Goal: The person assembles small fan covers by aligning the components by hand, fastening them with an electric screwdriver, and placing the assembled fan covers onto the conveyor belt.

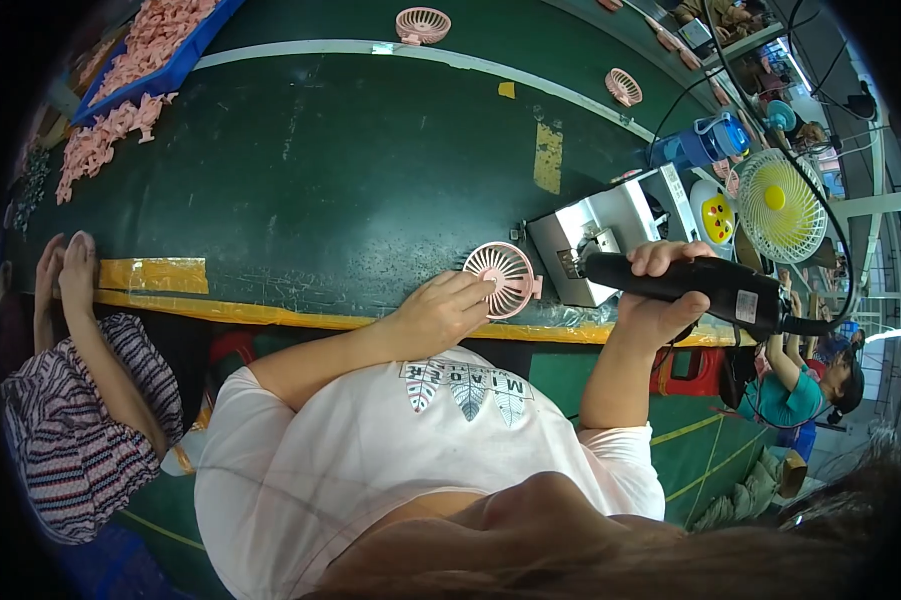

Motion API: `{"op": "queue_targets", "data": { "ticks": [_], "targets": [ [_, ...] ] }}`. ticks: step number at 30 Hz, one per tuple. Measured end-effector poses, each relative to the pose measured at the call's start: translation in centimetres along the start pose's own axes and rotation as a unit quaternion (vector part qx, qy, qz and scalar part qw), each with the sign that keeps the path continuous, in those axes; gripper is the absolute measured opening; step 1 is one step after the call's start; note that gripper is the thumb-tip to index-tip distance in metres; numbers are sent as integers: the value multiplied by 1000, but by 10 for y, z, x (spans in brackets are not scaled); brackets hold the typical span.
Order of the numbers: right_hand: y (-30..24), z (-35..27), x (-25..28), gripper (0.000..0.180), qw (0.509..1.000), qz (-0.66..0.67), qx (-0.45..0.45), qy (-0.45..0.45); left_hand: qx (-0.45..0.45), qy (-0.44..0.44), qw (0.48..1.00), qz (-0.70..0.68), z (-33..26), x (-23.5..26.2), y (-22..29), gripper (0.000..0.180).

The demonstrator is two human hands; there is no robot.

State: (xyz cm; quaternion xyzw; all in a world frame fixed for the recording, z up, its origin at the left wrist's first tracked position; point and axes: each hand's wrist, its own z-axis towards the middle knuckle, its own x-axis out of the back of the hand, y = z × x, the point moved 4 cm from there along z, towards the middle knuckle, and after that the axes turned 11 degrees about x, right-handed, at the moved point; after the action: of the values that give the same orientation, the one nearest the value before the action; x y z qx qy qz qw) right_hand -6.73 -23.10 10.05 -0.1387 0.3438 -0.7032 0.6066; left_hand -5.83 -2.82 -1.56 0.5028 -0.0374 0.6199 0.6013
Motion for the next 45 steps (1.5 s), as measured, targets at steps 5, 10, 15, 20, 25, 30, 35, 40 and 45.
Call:
{"op": "queue_targets", "data": {
  "ticks": [5,10,15,20,25,30,35,40,45],
  "targets": [
    [18,-20,-23,68,997,58,-49,-2,-7,5,1000,10,-1,-2,0,13],
    [31,-32,-48,69,990,124,-62,-29,-19,17,999,19,-2,-3,1,10],
    [44,-37,-55,64,980,165,-103,-48,-20,23,999,20,-2,-2,0,12],
    [53,-41,-62,63,980,117,-145,-69,-17,4,1000,21,-1,-3,0,14],
    [54,-41,-62,65,977,119,-150,-90,-16,13,1000,14,0,-1,0,14],
    [44,-32,-44,72,986,67,-133,-69,-83,-42,993,78,0,14,-2,12],
    [15,-13,-24,74,997,30,-18,-66,17,197,957,211,45,110,-38,19],
    [-14,-2,-5,69,995,6,95,-37,367,295,762,445,-19,204,-100,39],
    [-21,9,2,67,993,-19,117,-21,488,176,710,477,-69,163,-121,33]
  ]
}}
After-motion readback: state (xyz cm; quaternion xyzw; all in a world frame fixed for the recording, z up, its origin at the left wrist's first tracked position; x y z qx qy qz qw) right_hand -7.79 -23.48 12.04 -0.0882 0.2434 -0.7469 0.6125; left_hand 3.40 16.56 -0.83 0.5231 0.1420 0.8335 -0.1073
